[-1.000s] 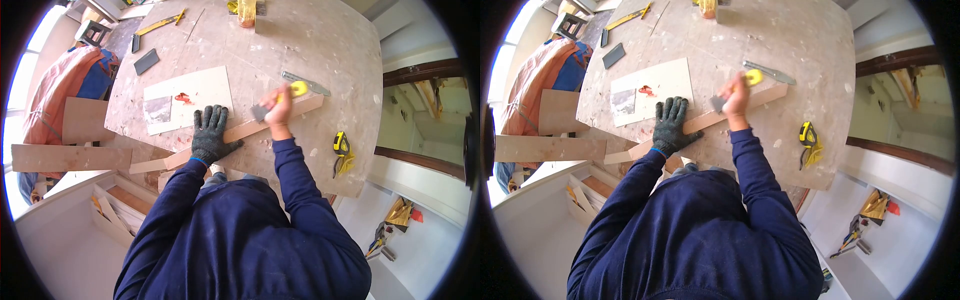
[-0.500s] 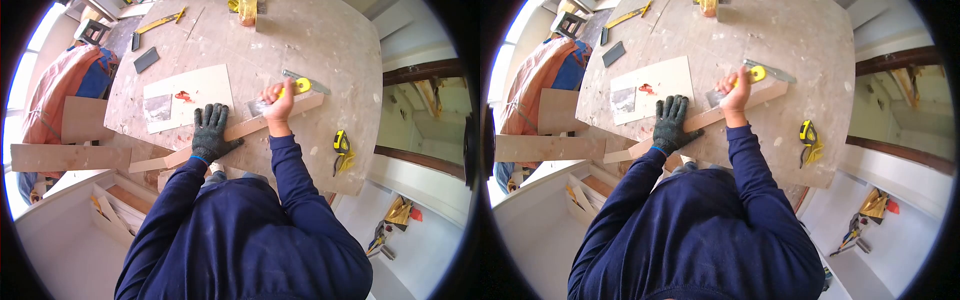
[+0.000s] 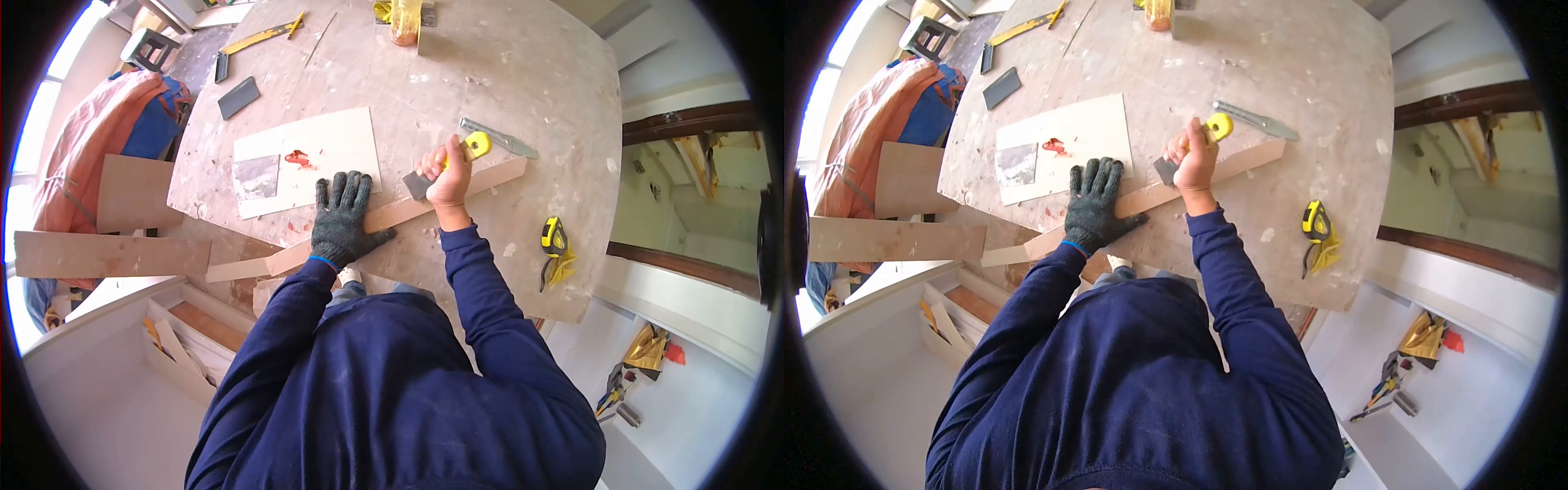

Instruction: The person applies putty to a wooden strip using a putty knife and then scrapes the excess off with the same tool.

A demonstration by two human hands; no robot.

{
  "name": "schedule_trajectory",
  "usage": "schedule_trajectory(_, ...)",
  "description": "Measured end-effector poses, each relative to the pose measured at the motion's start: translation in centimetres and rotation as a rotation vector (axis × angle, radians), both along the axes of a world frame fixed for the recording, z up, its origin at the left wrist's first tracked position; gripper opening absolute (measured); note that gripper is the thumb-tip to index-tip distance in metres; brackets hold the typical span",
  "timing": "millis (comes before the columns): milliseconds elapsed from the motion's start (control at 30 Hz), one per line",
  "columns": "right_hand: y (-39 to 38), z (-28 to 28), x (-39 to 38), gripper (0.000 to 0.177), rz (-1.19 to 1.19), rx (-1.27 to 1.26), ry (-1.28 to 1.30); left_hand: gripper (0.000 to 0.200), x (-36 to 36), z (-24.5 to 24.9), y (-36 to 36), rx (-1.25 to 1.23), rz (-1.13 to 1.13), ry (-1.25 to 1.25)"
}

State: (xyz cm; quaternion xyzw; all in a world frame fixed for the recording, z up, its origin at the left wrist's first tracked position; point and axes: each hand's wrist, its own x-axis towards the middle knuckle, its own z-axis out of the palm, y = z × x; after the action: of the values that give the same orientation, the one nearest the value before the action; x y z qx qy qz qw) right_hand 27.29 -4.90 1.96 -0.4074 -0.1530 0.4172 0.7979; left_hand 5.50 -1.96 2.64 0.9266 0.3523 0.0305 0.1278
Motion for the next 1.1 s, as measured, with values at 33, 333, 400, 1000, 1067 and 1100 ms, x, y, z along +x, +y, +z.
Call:
schedule_trajectory(33, 0.2, 0.5, 0.4, 0.05, -0.057, 0.037, 0.026, 0.113, 0.0, -0.1, 0.1, 0.013, -0.01, -0.012)
schedule_trajectory(333, 0.0, 1.0, 1.6, 0.05, -0.112, 0.021, 0.003, 0.112, -0.3, 0.0, -0.1, 0.034, -0.014, -0.023)
schedule_trajectory(400, -0.2, 1.7, 2.7, 0.05, -0.143, 0.045, 0.025, 0.112, -0.2, -0.1, -0.2, 0.058, -0.028, -0.034)
schedule_trajectory(1000, -0.1, 0.1, 0.2, 0.048, -0.099, 0.026, 0.077, 0.112, -0.6, -0.6, -0.4, 0.039, -0.008, -0.062)
schedule_trajectory(1067, 0.0, 1.1, 1.3, 0.049, -0.136, 0.062, 0.075, 0.113, -0.4, -0.3, -0.2, 0.057, -0.028, -0.05)
schedule_trajectory(1100, -0.1, 1.4, 1.9, 0.049, -0.159, 0.076, 0.055, 0.113, -0.3, -0.3, -0.1, 0.06, -0.028, -0.052)
